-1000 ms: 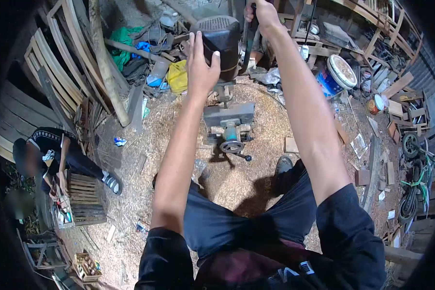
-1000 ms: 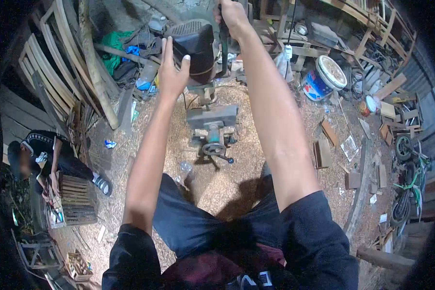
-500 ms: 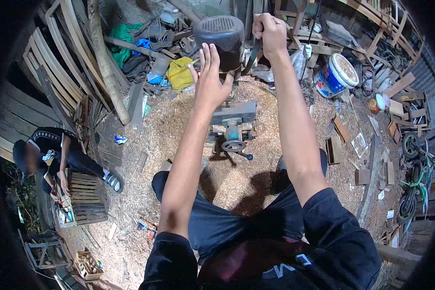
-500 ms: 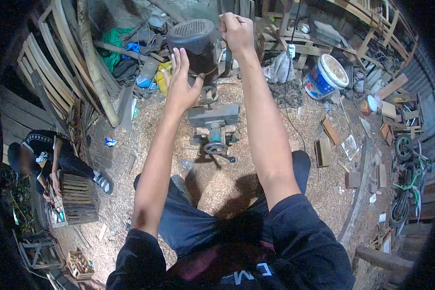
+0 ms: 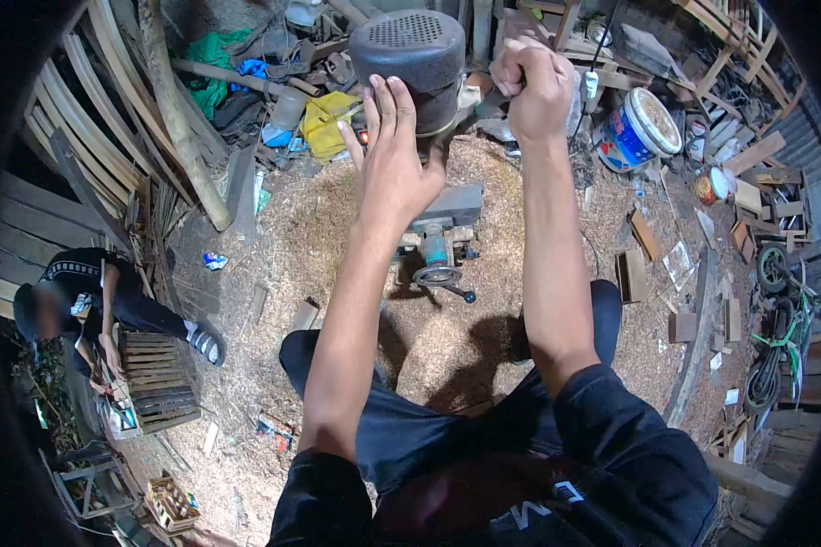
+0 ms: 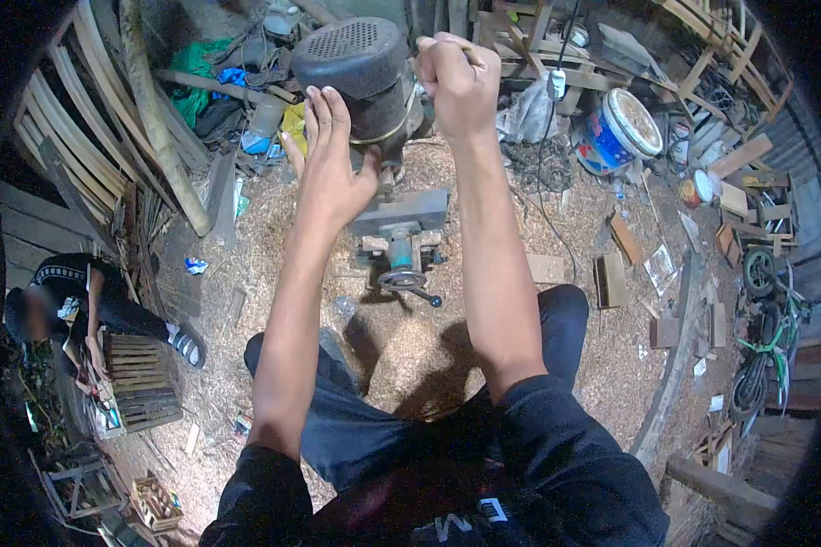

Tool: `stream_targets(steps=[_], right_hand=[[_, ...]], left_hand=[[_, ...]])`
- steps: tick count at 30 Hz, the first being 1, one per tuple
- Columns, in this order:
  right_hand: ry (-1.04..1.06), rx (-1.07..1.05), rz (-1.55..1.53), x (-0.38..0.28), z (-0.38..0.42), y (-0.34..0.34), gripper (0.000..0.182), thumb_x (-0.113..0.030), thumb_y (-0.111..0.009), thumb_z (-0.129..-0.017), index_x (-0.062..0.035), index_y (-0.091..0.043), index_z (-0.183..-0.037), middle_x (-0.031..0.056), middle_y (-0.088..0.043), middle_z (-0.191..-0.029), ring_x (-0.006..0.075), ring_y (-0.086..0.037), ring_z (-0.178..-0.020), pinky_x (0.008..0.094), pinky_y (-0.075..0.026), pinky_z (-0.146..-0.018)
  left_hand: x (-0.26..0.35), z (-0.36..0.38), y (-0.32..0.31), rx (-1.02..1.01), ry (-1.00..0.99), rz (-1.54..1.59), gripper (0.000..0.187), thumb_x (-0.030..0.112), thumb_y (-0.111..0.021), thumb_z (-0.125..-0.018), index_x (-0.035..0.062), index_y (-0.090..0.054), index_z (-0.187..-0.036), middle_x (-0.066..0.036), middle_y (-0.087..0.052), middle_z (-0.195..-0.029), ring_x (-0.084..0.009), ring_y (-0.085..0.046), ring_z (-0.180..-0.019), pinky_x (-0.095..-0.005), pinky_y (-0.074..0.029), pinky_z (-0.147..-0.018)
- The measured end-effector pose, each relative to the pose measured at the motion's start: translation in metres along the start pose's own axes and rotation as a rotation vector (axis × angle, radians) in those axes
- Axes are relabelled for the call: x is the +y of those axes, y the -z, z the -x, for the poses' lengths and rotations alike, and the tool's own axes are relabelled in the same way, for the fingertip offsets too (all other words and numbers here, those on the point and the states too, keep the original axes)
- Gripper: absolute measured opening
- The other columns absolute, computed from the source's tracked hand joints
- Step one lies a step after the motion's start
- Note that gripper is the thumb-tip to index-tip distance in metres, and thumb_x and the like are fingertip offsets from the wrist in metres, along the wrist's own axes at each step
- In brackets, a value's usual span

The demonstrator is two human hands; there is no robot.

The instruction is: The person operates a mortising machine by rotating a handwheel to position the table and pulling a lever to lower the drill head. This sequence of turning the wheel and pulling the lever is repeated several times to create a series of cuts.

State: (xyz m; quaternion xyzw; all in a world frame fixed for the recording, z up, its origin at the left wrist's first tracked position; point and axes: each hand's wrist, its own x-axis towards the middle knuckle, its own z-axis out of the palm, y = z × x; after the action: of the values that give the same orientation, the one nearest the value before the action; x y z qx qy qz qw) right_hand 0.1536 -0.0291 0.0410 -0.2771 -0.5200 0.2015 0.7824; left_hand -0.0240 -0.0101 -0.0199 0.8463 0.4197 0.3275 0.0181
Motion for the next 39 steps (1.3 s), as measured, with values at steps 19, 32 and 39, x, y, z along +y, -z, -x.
stream_targets(steps=[19,32,39], right_hand=[[-0.003,-0.055,0.026,-0.004,0.06,0.013,0.032,-0.014,-0.055,-0.085,-0.0017,-0.043,-0.058,0.0017,-0.044,-0.058,0.0087,-0.037,-0.054,0.0267,-0.028,-0.05],[0.07,-0.108,0.09,0.005,0.055,0.019,0.033,-0.015,-0.053,-0.088,-0.0009,-0.045,-0.06,0.0032,-0.047,-0.058,0.0094,-0.039,-0.052,0.0281,-0.029,-0.049],[0.013,0.082,0.247,0.014,-0.032,-0.002,0.043,-0.037,-0.041,-0.103,-0.0031,-0.062,-0.086,0.0071,-0.059,-0.072,0.0164,-0.056,-0.065,0.0307,-0.044,-0.062]], left_hand=[[0.002,0.0,-0.011,0.037,-0.002,0.008,0.094,0.021,-0.057,-0.08,0.0007,-0.005,-0.156,-0.028,-0.007,-0.161,-0.0406,-0.01,-0.15,-0.0701,0.003,-0.113],[-0.004,-0.005,-0.011,0.032,0.011,-0.009,0.094,0.024,-0.058,-0.08,0.0044,-0.008,-0.157,-0.022,-0.009,-0.163,-0.0406,-0.011,-0.15,-0.0702,-0.003,-0.113],[0.0,-0.012,-0.012,0.072,0.025,0.017,0.093,0.027,-0.058,-0.083,0.0067,-0.006,-0.157,-0.022,-0.01,-0.163,-0.0432,-0.01,-0.149,-0.0693,-0.002,-0.114]])
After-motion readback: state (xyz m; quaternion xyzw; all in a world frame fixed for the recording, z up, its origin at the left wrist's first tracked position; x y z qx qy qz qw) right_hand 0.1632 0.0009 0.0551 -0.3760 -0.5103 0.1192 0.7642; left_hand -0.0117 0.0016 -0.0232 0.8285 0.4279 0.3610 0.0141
